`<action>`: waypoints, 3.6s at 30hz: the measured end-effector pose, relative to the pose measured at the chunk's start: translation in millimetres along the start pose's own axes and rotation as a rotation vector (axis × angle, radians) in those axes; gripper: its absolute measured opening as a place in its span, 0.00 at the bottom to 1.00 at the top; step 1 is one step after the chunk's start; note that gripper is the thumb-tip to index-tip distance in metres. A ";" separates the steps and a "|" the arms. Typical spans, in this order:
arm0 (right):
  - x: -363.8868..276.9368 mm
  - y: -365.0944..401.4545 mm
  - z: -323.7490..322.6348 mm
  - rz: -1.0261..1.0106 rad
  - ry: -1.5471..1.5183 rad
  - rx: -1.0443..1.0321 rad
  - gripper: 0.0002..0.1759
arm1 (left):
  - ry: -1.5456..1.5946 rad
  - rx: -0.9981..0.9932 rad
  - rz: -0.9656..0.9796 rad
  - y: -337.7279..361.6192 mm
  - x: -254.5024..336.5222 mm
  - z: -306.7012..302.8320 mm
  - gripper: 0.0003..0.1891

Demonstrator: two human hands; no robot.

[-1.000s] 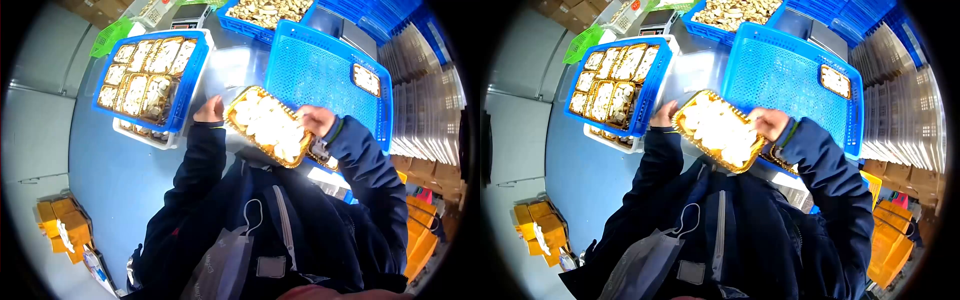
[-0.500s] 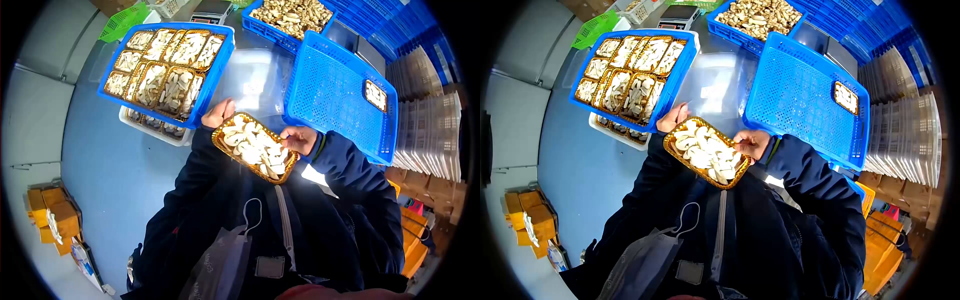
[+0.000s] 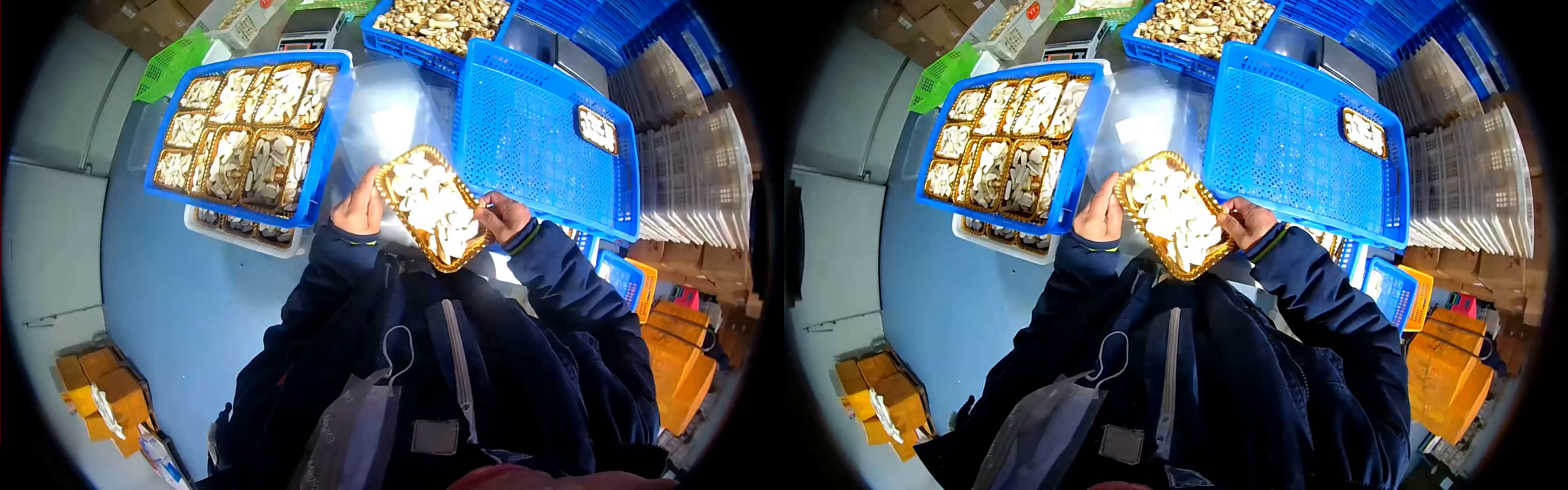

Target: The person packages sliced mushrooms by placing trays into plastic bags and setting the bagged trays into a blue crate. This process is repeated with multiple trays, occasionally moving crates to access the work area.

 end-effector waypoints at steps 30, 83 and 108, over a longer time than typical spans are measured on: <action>52.8 33.6 3.9 0.066 -0.203 0.210 0.11 | 2.026 -0.054 -0.461 -13.1 38.7 73.3 0.32; 164.5 223.6 -85.5 0.155 -0.872 0.811 0.11 | 2.078 -0.972 -0.646 54.4 248.6 248.8 0.30; 507.6 352.8 -283.1 0.009 -1.498 1.194 0.19 | 1.626 -1.597 -0.233 146.2 419.2 507.5 0.23</action>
Point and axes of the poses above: each hand's wrist, its own y-axis away from the middle knuckle, its own z-axis out of the palm, x = y × z, the point moved 7 cm from there along -y, towards the middle knuckle, and after that the axes turned 14 degrees about z, right-handed, at the moved point
